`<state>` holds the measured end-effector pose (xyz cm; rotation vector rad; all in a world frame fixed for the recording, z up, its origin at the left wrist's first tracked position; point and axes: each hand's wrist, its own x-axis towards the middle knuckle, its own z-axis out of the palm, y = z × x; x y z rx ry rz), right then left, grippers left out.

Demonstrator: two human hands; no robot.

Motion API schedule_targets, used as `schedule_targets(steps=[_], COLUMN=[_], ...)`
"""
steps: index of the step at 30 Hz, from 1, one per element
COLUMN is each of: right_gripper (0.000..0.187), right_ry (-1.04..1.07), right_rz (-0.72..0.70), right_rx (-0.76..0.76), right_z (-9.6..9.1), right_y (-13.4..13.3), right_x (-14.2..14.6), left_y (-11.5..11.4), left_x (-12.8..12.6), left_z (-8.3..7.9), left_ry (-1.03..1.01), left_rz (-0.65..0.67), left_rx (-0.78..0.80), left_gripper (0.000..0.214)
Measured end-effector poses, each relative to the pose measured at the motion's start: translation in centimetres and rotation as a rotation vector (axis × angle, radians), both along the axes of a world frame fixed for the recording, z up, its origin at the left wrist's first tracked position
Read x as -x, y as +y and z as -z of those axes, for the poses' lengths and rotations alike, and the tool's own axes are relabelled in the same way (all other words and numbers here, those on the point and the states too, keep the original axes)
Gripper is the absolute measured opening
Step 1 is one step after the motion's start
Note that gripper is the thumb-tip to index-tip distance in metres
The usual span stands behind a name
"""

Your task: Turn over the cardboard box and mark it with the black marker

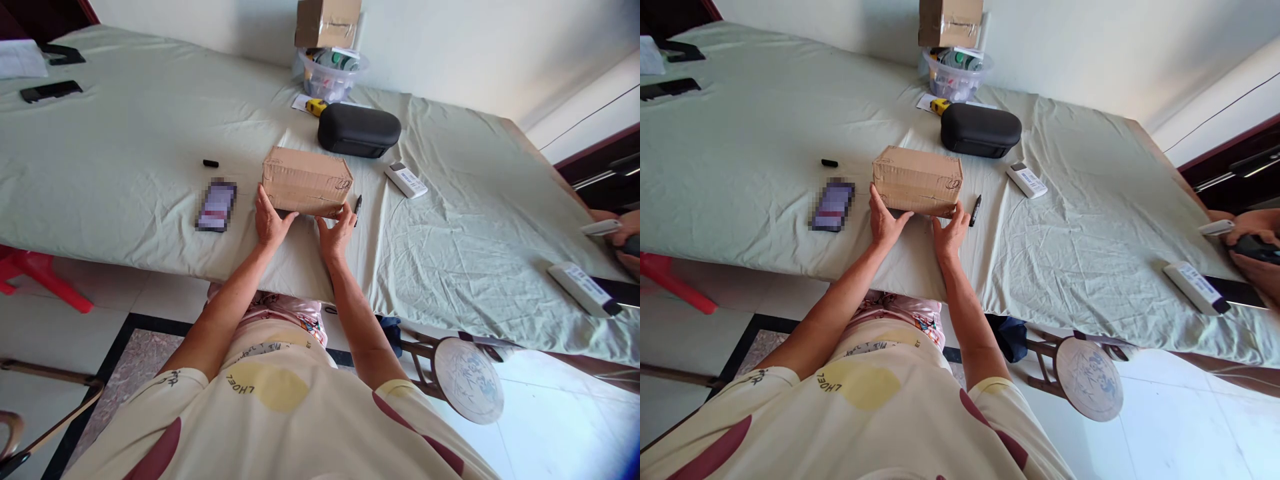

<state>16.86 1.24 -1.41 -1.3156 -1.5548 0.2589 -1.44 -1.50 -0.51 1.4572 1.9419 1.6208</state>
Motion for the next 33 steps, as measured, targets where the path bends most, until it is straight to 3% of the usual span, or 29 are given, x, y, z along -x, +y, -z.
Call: schedule_targets(steps=[7, 13, 22, 30, 33], right_gripper=[0.053, 0.04, 0.032, 0.041, 0.061], right_ry=[0.105, 0.212, 0.238, 0.177, 0.169], right_rz=[-0.052, -0.064, -0.086, -0.306, -0.333], right_rx=[-0.087, -0.157, -0.105, 0.11, 0.115], right_z=[-0.5, -1.1, -1.7, -2.3, -2.6], right_y=[0.4, 0.6, 0.1, -1.4, -1.9], right_x=[-1.1, -1.3, -1.5, -1.1, -0.9], left_y=[-0.1, 0.0, 0.3, 0.9, 1.1], left_x=[1.2, 1.7, 1.7, 2.1, 2.4], left_z=[-0.3, 0.0, 0.8, 1.0, 1.0], left_ry=[0.046, 0.05, -0.071, -0.319, -0.317], left_rz=[-0.015, -0.08, 0.016, 0.01, -0.031], left_rx=[-0.074, -0.035, -0.064, -0.028, -0.04], left_gripper=[0.116, 0.104, 0.103, 0.107, 0.105])
